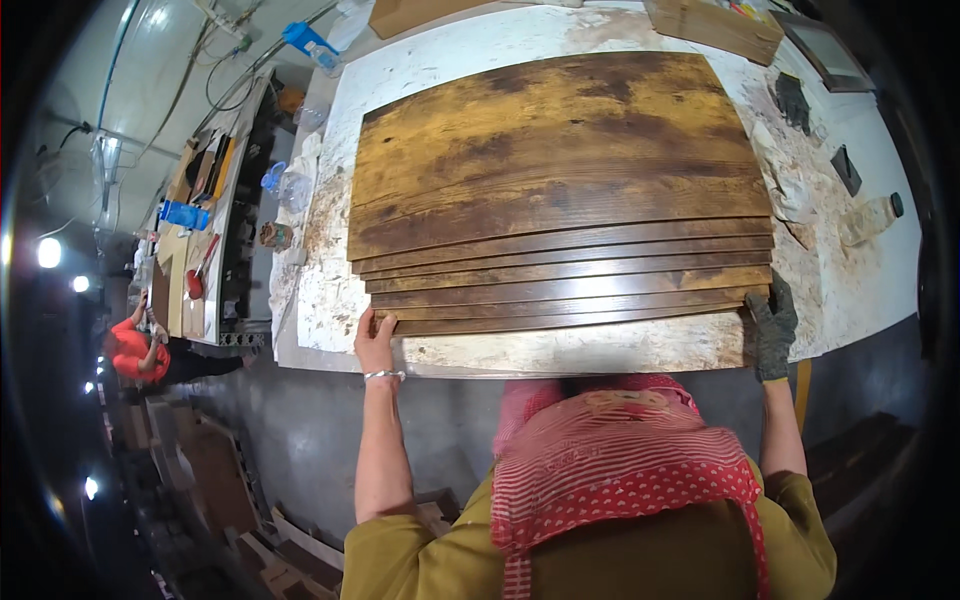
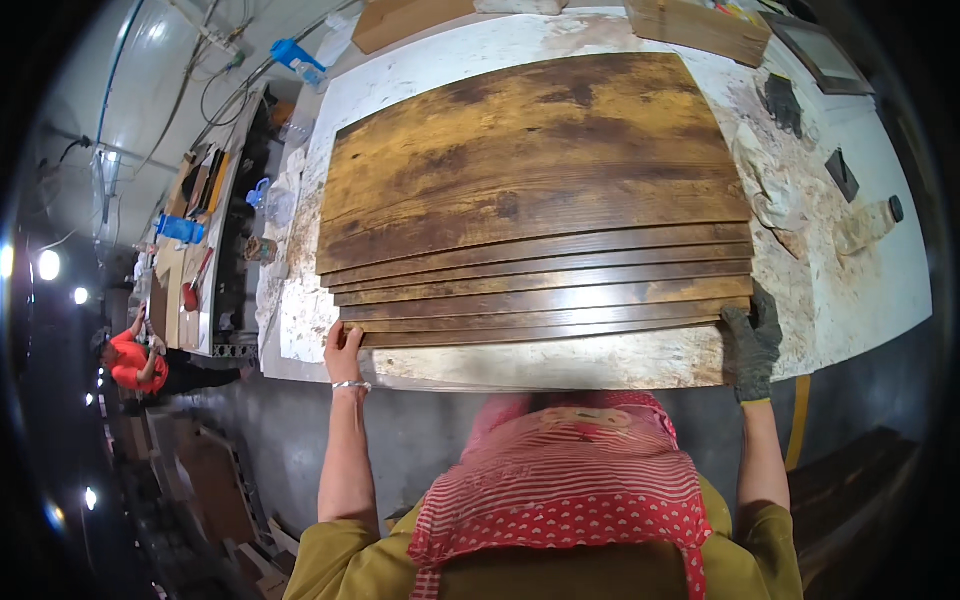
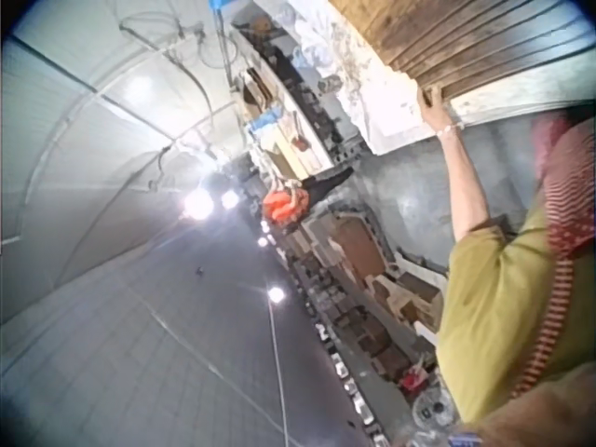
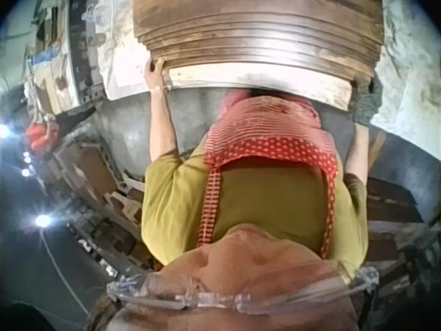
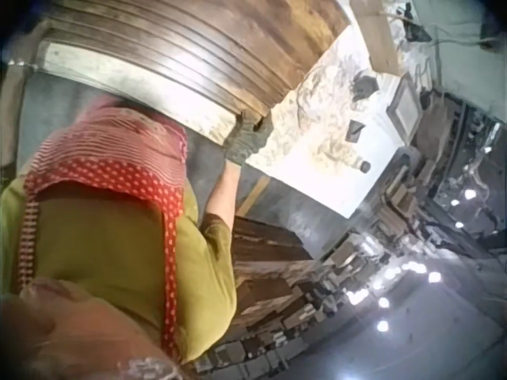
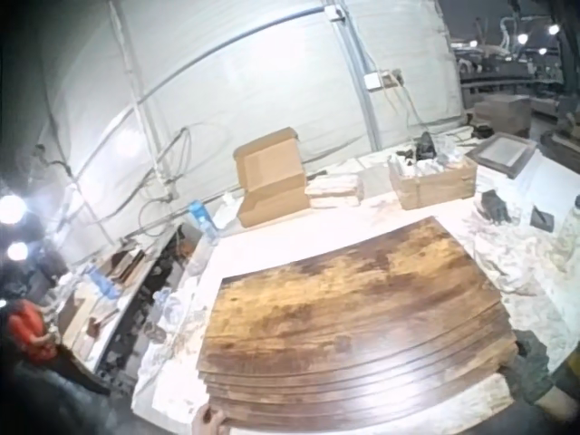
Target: The person sands wooden panels using a sanding block, wipes them with a cloth, and stacks and aligns the panels by hand on the workbench.
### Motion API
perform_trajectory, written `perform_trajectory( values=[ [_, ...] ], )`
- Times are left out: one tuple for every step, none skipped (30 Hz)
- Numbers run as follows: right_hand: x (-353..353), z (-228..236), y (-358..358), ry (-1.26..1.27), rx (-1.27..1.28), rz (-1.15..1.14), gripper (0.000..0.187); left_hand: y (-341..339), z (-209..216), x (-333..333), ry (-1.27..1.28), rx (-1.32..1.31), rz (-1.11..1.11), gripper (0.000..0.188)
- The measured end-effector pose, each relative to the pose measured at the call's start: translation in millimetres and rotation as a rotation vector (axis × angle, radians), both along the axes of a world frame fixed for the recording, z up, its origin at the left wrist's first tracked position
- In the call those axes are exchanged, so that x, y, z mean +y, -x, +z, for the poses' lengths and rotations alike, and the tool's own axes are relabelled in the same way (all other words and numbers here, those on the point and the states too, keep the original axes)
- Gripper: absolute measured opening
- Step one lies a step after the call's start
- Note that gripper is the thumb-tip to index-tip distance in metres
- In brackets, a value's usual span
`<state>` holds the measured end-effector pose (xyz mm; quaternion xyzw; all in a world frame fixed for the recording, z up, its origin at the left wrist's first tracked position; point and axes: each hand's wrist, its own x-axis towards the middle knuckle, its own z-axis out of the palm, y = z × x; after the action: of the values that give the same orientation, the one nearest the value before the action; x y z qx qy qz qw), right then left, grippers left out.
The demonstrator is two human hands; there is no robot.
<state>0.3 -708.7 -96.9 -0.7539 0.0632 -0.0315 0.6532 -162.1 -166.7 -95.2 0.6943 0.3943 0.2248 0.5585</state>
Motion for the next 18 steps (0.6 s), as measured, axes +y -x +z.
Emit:
perform_trajectory(
  values=[
    [2.3,4.2,1.0,0.016,-0.038,-0.062,0.046,-2.6,-3.8,-3.0,-0.016,0.009,-0.003,0.042],
    [2.8,1.5,-3.0,0.198,-0.103,-0.052,0.042,3.6,-14.6,10.6,-0.035,0.013,-0.027,0.039],
    [3.0,-1.6,-5.9,0.190,-0.054,-0.065,0.040,5.8,-23.5,17.4,-0.031,0.019,-0.017,0.040],
    [-1.4,-10.2,-8.7,0.215,-0.037,-0.059,0.042,3.2,-17.7,15.2,-0.037,0.080,-0.060,0.045],
    [0.0,-6.3,-10.7,0.315,-0.027,-0.018,0.047,8.3,-12.7,16.8,-0.092,0.082,-0.117,0.049],
    [-6.1,-11.5,-11.2,0.433,-0.018,0.003,0.055,12.4,-6.9,14.7,-0.026,0.035,-0.155,0.051],
    [-5.1,2.0,-11.1,0.450,0.017,0.088,0.059,24.0,-5.6,26.1,0.081,0.073,-0.180,0.057],
    [-5.3,11.3,-7.8,0.314,0.045,0.159,0.062,32.2,-8.5,31.3,0.161,0.068,-0.228,0.060],
    [-0.1,18.6,-3.6,0.395,0.000,0.150,0.062,38.5,-5.2,35.4,0.120,0.128,-0.333,0.061],
    [1.1,22.8,-0.8,0.473,-0.043,0.145,0.062,39.2,-11.1,33.4,0.121,0.055,-0.277,0.061],
    [-5.5,20.2,-1.4,0.478,-0.036,0.135,0.062,33.9,-17.0,35.2,0.083,0.079,-0.279,0.059],
    [-9.0,15.3,-4.5,0.425,-0.011,0.149,0.061,32.3,-17.8,37.9,0.038,0.105,-0.271,0.057],
    [-9.9,12.0,-6.6,0.371,0.015,0.166,0.060,33.0,-23.7,42.0,0.036,0.111,-0.268,0.057],
    [-9.8,11.0,-6.5,0.366,0.019,0.171,0.060,34.6,-32.4,47.1,0.039,0.116,-0.199,0.055],
    [-11.2,14.4,-7.0,0.335,0.036,0.165,0.058,33.4,-33.5,42.2,0.046,0.121,-0.130,0.054],
    [-11.7,15.9,-7.0,0.304,0.053,0.160,0.056,32.5,-31.7,40.8,0.047,0.126,-0.123,0.054],
    [-11.1,15.0,-6.8,0.304,0.029,0.174,0.052,29.5,-29.3,41.0,0.033,0.124,-0.095,0.053],
    [-11.0,14.2,-7.9,0.304,0.029,0.178,0.052,25.0,-25.6,38.7,0.020,0.117,-0.069,0.053]
  ],
)
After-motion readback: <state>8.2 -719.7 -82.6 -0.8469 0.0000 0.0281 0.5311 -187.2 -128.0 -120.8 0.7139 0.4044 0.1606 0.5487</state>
